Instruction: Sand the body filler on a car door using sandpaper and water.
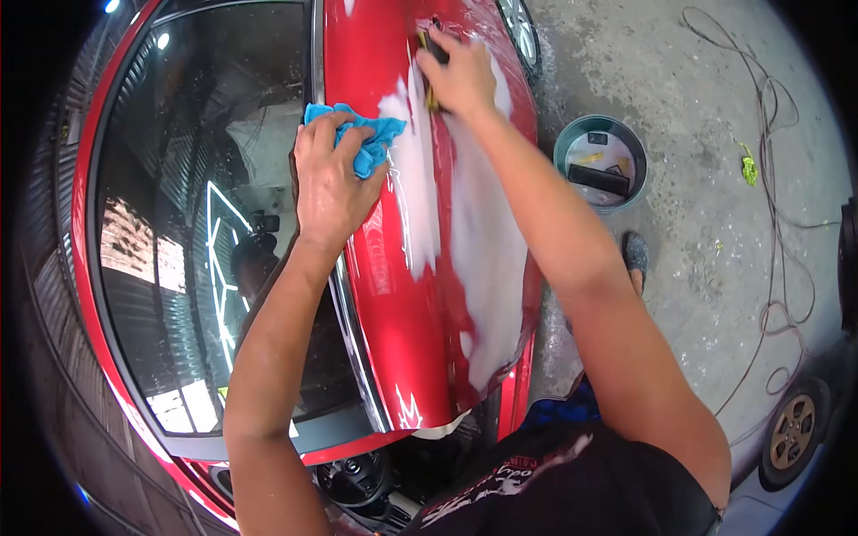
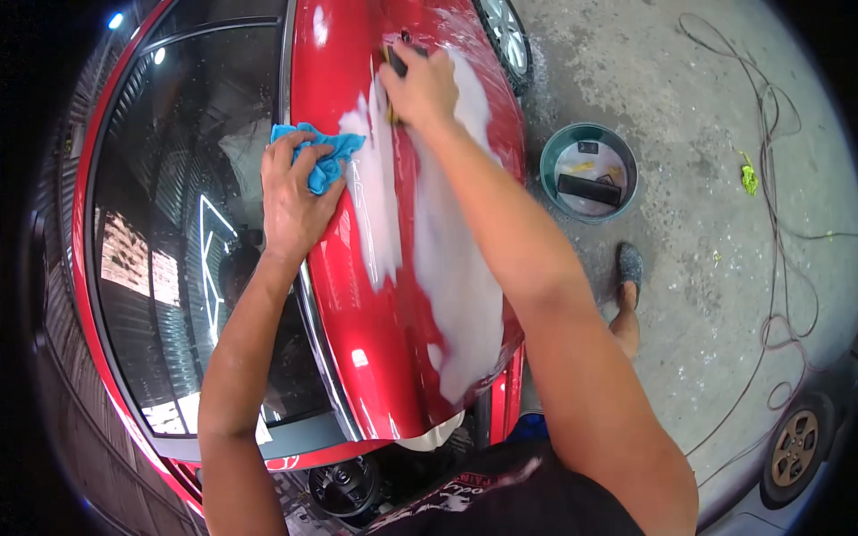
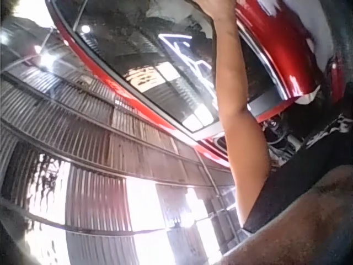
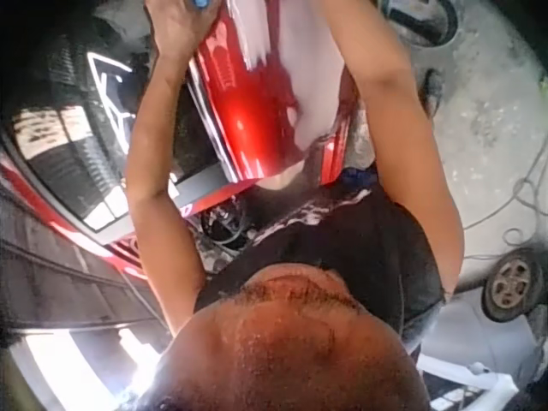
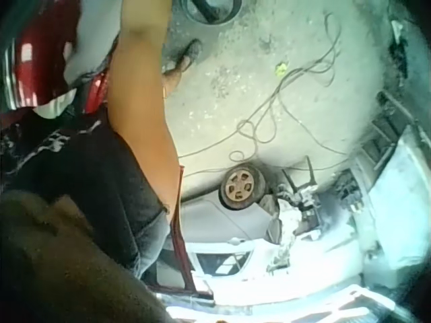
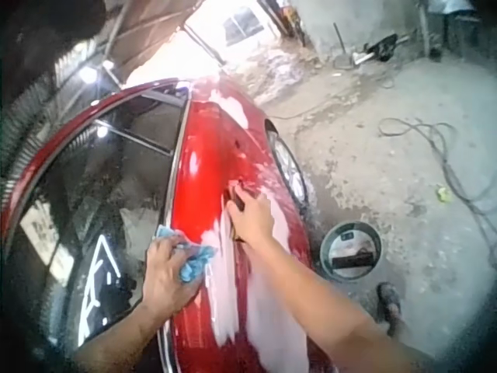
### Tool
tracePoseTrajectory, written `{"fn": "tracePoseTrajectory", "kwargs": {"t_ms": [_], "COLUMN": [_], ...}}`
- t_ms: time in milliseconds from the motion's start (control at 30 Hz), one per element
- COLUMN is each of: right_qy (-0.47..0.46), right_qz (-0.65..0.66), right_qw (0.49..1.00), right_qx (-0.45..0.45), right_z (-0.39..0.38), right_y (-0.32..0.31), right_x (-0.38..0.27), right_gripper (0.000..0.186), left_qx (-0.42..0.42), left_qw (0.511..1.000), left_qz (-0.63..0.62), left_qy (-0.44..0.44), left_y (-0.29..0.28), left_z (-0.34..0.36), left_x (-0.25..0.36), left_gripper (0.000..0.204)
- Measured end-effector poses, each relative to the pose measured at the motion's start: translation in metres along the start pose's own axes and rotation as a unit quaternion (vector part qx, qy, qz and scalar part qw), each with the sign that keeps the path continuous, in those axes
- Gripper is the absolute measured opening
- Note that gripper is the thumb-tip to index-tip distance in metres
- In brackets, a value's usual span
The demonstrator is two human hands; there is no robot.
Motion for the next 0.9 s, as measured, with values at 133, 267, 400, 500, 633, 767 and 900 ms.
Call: {"fn": "tracePoseTrajectory", "kwargs": {"t_ms": [133, 267, 400, 500, 633, 767, 900], "right_qy": [-0.01, 0.023, -0.021, 0.003, 0.009, 0.026, -0.051], "right_qz": [-0.011, -0.002, -0.016, 0.03, 0.031, 0.061, -0.028], "right_qw": [1.0, 0.999, 1.0, 0.999, 0.996, 0.996, 0.998], "right_qx": [-0.011, -0.043, 0.015, -0.04, -0.087, -0.059, 0.03], "right_z": [-0.085, -0.102, 0.05, -0.045, -0.263, -0.156, 0.019], "right_y": [0.006, -0.006, 0.007, 0.014, -0.061, -0.035, -0.013], "right_x": [-0.01, -0.004, 0.006, -0.007, -0.016, -0.005, 0.001], "right_gripper": [0.052, 0.051, 0.055, 0.047, 0.056, 0.051, 0.051], "left_qx": [-0.014, -0.02, -0.01, -0.013, -0.01, 0.003, 0.026], "left_qw": [1.0, 1.0, 1.0, 1.0, 1.0, 1.0, 0.999], "left_qz": [-0.003, 0.011, -0.005, 0.006, 0.013, 0.011, 0.017], "left_qy": [-0.009, -0.003, 0.002, -0.011, -0.004, 0.014, 0.04], "left_y": [-0.005, -0.004, 0.004, -0.002, -0.001, -0.005, 0.004], "left_z": [-0.022, -0.02, 0.0, -0.016, -0.015, -0.003, 0.012], "left_x": [-0.016, -0.008, 0.005, -0.015, -0.015, -0.007, 0.004], "left_gripper": [0.041, 0.041, 0.041, 0.041, 0.04, 0.037, 0.036]}}
Point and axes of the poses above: each hand's wrist, its own z-axis towards the middle knuckle, its own y-axis out of the palm, x = y × z, the point moved 9 cm from there along z, towards the middle knuckle, and after that the axes turned 1 degree about z, right-handed, at the moved point
